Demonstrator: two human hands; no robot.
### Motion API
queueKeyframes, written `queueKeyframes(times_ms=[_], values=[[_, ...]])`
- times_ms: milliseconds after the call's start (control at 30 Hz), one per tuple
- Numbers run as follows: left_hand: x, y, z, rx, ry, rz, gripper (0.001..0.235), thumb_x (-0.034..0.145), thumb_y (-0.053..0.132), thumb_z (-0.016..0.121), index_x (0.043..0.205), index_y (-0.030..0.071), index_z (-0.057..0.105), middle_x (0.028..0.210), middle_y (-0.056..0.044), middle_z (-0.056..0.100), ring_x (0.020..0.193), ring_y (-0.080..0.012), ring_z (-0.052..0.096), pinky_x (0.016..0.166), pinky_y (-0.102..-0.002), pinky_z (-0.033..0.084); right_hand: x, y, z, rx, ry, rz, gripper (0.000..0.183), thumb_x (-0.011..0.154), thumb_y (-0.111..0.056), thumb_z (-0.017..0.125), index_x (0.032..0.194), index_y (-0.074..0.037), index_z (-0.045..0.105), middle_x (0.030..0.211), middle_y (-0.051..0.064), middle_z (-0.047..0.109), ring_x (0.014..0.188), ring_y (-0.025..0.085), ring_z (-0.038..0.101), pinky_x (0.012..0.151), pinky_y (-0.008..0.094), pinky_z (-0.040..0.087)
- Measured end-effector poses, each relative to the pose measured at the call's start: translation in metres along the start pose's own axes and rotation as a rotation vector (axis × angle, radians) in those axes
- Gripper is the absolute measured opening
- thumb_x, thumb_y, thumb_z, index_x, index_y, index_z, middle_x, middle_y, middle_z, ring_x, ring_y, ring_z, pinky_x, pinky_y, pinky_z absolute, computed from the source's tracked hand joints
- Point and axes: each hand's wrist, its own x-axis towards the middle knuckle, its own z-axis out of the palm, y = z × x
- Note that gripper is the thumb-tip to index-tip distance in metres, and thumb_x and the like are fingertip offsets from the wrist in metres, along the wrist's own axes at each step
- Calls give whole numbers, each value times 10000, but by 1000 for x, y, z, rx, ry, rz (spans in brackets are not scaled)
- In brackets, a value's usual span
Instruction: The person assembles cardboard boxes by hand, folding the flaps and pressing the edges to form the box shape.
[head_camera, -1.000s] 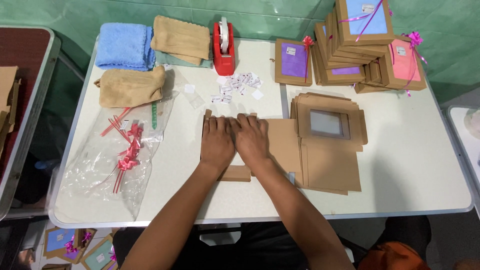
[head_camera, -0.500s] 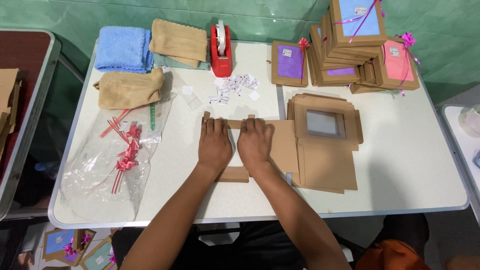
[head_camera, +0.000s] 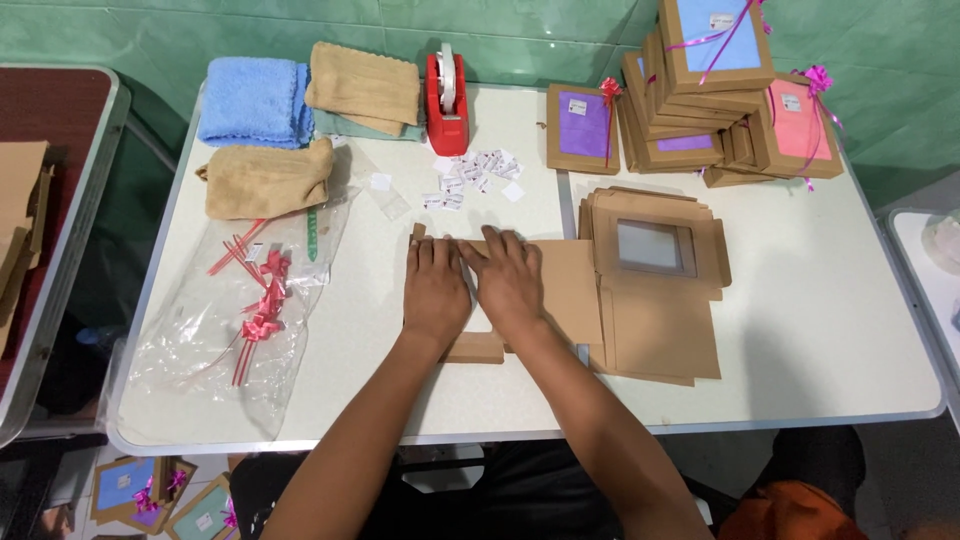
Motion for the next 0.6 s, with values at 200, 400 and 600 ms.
queueKeyframes(times_ms=[200,400,600], values=[[1,-1,-8,-26,-76,-21,537,971,92,350,1465,-62,494,1329,-178,528,1405,-369,439,1251,-500,207,-3,4,12,-157,132,44,346,974,-75,548,1263,-137,725,1355,169,614,1261,348,522,966,557,351],[1,-2,-4,-63,-57,-18,551,953,78,352,1465,-78,484,1307,-188,519,1398,-379,447,1248,-515,217,-5,5,16,-281,162,87,274,939,-69,574,1154,-35,740,1252,189,651,1175,347,547,915,541,361],[0,-1,-6,-77,-46,-28,552,946,65,358,1467,-71,483,1308,-173,510,1404,-372,439,1260,-508,209,-6,9,17,-231,128,112,324,897,-106,639,1184,22,717,1274,210,645,1205,372,531,938,547,367]])
